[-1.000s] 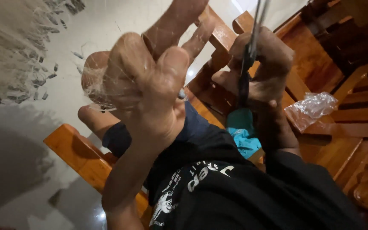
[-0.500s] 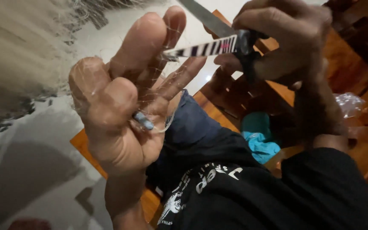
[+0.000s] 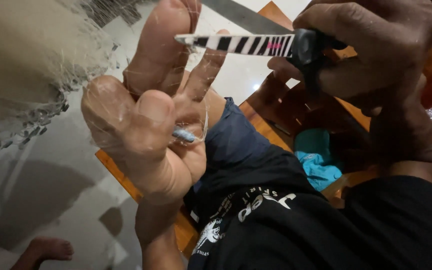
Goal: Trimming excess thread or netting from a fishing net using scissors.
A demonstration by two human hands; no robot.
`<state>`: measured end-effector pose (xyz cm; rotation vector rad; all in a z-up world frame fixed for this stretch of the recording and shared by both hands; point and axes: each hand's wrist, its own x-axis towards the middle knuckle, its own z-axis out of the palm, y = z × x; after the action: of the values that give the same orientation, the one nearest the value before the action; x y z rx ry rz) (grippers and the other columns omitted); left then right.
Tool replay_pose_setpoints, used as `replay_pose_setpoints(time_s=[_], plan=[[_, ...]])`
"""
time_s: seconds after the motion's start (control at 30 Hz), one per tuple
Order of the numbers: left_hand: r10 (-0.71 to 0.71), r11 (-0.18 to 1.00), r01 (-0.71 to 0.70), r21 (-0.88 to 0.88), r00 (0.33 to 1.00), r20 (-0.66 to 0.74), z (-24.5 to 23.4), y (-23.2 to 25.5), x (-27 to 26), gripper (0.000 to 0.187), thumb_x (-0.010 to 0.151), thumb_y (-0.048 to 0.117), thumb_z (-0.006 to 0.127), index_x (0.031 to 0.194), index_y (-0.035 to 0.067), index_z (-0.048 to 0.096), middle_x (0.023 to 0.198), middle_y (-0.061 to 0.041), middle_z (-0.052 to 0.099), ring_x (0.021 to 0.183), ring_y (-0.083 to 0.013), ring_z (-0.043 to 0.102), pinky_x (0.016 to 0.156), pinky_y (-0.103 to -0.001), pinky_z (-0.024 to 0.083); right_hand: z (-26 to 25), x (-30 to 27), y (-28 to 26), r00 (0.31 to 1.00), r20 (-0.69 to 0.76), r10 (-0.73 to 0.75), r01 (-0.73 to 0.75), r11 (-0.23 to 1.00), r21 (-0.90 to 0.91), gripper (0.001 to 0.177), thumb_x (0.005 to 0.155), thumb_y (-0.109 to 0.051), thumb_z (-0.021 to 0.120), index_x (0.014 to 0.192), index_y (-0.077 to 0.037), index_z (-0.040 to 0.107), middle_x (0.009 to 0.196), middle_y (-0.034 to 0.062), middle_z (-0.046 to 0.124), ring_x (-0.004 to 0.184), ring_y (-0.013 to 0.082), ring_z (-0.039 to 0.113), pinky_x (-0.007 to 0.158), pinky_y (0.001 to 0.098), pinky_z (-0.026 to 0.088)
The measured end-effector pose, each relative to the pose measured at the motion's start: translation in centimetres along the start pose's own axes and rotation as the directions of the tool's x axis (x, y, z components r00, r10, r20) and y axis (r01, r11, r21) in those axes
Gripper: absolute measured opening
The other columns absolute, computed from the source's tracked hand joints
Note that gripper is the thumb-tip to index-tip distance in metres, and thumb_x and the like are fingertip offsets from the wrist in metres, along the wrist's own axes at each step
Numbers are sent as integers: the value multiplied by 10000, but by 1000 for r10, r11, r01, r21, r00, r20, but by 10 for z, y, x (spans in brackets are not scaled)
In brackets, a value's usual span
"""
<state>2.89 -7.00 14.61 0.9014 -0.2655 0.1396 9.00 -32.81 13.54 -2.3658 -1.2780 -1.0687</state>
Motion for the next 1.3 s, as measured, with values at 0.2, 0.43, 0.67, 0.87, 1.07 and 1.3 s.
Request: replay_pose_setpoints(time_s=[0.2,0.43,0.67,0.87,1.07,1.3], plan=[[56,998,-58,-34,996,-64,8,-2,5,300,902,-47,462,838,133,230,1285,-279,505,1290,-486,512,1135,-713,514,1,5,20,984,42,-173,171,984,55,475,1093,-272,999,966,122,767,822,187,672,720,312,601,662,427,432],[24,999,-26,-45,999,-40,-6,-11,1,330,961,-42,447,867,205,251,1393,-272,453,1401,-759,441,524,-251,403,4,1,10,987,27,-160,161,987,-26,506,1095,-367,963,959,88,789,830,173,694,743,303,630,672,417,443],[121,991,-121,-53,993,-14,-3,-12,4,308,931,-53,449,833,158,247,1324,-299,468,1040,-482,608,1070,-692,533,4,4,0,999,12,-44,44,999,30,442,1089,-239,1024,964,106,778,861,181,697,756,296,610,668,410,427],[197,974,-191,-122,980,37,-3,-18,7,304,921,-70,425,821,137,226,1242,-390,443,594,-277,555,1117,-783,438,4,6,-6,1000,3,15,-15,999,41,434,1081,-230,1003,972,118,769,908,203,716,794,320,635,682,418,429],[167,956,-138,-259,981,95,-14,-21,2,290,1005,-9,474,839,138,286,1363,-315,449,988,-307,516,1219,-818,378,10,-2,1,998,-51,31,-27,998,64,461,1036,-267,958,923,131,755,836,208,689,740,319,623,640,422,418],[86,828,48,-558,974,211,-29,-31,10,339,979,-168,441,893,147,533,1538,-214,338,1567,-531,185,1279,-906,216,12,-10,-12,951,-83,297,-262,920,291,446,893,-171,977,872,120,639,820,201,631,728,268,570,669,380,405]])
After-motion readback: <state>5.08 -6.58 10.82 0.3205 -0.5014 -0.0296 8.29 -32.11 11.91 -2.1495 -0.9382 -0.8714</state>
